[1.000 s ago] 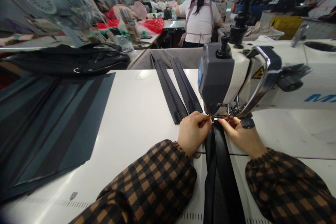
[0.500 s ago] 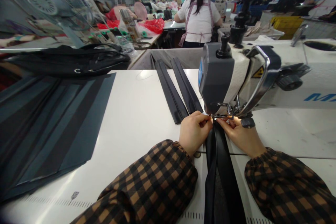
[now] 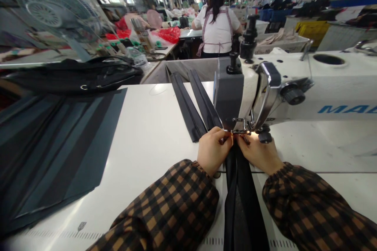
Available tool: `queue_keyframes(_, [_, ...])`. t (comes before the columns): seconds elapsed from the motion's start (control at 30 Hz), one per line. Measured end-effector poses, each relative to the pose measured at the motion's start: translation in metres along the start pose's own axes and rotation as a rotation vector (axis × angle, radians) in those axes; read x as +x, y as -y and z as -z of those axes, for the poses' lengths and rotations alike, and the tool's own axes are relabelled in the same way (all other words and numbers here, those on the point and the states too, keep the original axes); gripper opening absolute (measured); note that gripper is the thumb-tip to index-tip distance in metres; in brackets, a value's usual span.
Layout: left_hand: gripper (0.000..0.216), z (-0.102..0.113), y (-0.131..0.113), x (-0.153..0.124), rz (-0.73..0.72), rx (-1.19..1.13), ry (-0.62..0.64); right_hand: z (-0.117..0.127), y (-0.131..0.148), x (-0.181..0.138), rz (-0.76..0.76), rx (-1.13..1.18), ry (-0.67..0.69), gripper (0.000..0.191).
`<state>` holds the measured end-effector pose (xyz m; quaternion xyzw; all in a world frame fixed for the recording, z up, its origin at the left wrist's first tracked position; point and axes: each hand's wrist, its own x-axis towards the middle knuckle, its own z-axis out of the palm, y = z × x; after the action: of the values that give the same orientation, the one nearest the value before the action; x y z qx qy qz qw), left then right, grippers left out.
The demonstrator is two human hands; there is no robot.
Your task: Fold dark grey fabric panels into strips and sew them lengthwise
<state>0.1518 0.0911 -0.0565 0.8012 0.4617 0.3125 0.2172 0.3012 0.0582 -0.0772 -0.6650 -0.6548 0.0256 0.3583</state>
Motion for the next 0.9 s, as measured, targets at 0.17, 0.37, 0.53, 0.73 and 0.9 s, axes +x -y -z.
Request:
queue_keyframes(0.17, [0.006,0.015,-0.003,-0.017,0.028,-0.079,0.002,0.012,-0.008,0.000,-0.158,0.183,-0.053,0.019])
queue_keyframes(0.37, [0.022,0.020,-0.013,-0.043,-0.203,0.041,0.130,0.037,-0.011,-0.012,-0.183,0.440,0.057,0.021])
queue_keyframes(0.53, [0.028,0.020,-0.017,-0.043,-0.264,0.201,0.223,0.032,-0.009,-0.021,-0.175,0.271,0.072,0.021])
queue_keyframes(0.73, [0.035,0.022,-0.017,-0.042,-0.293,0.288,0.264,0.039,-0.001,-0.035,-0.048,0.095,0.140,0.015])
queue_keyframes(0.9, [0.033,0.020,-0.020,-0.043,-0.284,0.349,0.246,0.039,0.016,-0.036,0.186,-0.004,0.250,0.022])
